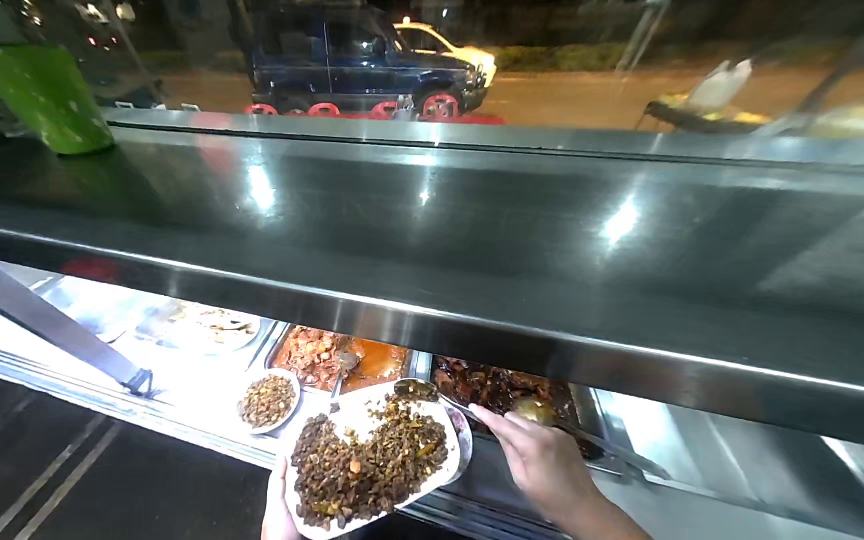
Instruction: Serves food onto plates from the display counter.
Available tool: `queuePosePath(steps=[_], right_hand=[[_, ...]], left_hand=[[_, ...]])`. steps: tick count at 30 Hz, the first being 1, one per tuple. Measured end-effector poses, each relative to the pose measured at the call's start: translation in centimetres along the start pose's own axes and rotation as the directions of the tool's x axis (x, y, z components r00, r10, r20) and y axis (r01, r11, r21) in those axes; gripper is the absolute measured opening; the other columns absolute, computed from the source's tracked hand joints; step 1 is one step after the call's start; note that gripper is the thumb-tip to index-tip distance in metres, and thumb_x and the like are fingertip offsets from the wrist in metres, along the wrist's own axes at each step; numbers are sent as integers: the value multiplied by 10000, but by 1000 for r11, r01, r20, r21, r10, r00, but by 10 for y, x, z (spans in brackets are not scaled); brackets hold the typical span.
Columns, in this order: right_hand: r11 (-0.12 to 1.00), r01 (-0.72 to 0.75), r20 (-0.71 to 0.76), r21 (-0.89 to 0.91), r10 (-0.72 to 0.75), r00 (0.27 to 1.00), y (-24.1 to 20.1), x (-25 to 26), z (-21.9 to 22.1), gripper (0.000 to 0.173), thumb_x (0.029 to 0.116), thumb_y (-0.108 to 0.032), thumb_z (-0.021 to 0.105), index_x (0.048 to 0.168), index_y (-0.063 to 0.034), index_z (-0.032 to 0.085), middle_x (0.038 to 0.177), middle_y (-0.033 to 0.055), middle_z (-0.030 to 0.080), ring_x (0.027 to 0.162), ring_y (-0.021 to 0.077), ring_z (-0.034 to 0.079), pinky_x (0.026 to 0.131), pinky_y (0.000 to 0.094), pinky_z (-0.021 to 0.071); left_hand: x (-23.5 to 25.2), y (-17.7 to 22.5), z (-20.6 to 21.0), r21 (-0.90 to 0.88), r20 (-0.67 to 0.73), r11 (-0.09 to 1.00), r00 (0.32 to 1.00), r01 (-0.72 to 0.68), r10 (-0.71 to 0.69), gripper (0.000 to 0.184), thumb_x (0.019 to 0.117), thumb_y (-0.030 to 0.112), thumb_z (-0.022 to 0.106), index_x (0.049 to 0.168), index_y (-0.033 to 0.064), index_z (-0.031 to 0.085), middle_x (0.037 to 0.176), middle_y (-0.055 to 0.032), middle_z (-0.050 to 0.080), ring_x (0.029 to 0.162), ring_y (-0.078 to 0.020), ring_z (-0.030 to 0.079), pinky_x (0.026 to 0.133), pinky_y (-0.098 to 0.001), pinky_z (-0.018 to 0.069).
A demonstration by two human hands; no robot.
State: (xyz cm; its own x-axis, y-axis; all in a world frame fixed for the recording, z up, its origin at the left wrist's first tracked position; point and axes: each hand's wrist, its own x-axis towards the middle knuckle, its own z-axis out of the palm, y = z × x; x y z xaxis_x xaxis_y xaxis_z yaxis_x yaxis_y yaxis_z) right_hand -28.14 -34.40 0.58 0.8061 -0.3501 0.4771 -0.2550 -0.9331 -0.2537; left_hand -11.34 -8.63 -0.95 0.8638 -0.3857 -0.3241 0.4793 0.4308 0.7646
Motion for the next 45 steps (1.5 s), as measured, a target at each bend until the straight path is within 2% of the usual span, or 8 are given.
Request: queuePosePath(steps=[3,6,11,18,28,38,42,45], right_hand=[[994,-110,55,-23,111,992,-15,-11,-3,431,900,-28,528,1250,-125,760,768,141,726,578,331,699,499,518,556],[915,-381,340,136,318,885,-43,-13,-20,414,993,-15,486,1355,-64,680,1005,223,764,865,432,747,781,628,571],[723,-599,596,344,326,734,-54,-4,-15,400,1025,-33,439,1351,-40,671,1234,184,724,1154,322,695,1040,517,504],[517,-735,706,438,309,637,-39,13,-5,324,1016,-15,478,1244,-19,708,916,51,691,666,44,528,662,238,467],[457,-753,657,474,386,647,-21,11,-15,288,1019,-13,506,1222,-13,711,851,2,665,598,5,474,579,196,419],[530,-738,597,418,451,663,-2,-6,-23,335,1011,26,473,1241,-20,712,1031,74,728,693,27,555,676,213,477],[658,-707,615,259,452,646,-4,-19,-21,388,1032,0,438,1334,-42,678,1261,159,712,1134,251,689,1029,437,510],[740,-650,636,171,421,646,-12,-23,-21,414,1047,-40,429,1397,-85,644,1295,177,699,1217,352,661,1074,549,468]], left_hand=[[-2,-2,10,29,-76,998,995,-62,64,574,1112,386,31,1272,109,509,974,18,745,889,-62,727,768,-279,629],[-2,-8,17,60,-138,994,985,-93,100,554,1117,383,51,1343,85,460,1030,6,723,927,-63,713,796,-285,621],[-5,-17,27,92,-157,992,982,-87,101,548,1119,375,62,1372,76,446,1064,-1,700,952,-52,696,821,-281,607],[-3,-22,29,94,-177,995,983,-28,44,567,1120,410,74,1363,78,464,1053,-10,706,940,-67,704,805,-298,613],[-1,-15,4,-11,-99,997,992,-79,78,557,1108,396,30,1308,130,478,991,43,736,902,-48,720,774,-283,627],[-6,-1,-34,18,-140,974,964,-227,227,494,1112,387,60,1134,226,526,873,189,716,848,73,686,779,-194,603],[-9,7,-49,18,-179,959,943,-281,280,470,1121,381,83,1102,234,529,871,208,708,855,93,677,780,-184,599],[-9,12,-52,6,-192,950,932,-313,308,445,1129,342,104,1100,212,528,876,209,700,860,104,668,797,-164,585]])
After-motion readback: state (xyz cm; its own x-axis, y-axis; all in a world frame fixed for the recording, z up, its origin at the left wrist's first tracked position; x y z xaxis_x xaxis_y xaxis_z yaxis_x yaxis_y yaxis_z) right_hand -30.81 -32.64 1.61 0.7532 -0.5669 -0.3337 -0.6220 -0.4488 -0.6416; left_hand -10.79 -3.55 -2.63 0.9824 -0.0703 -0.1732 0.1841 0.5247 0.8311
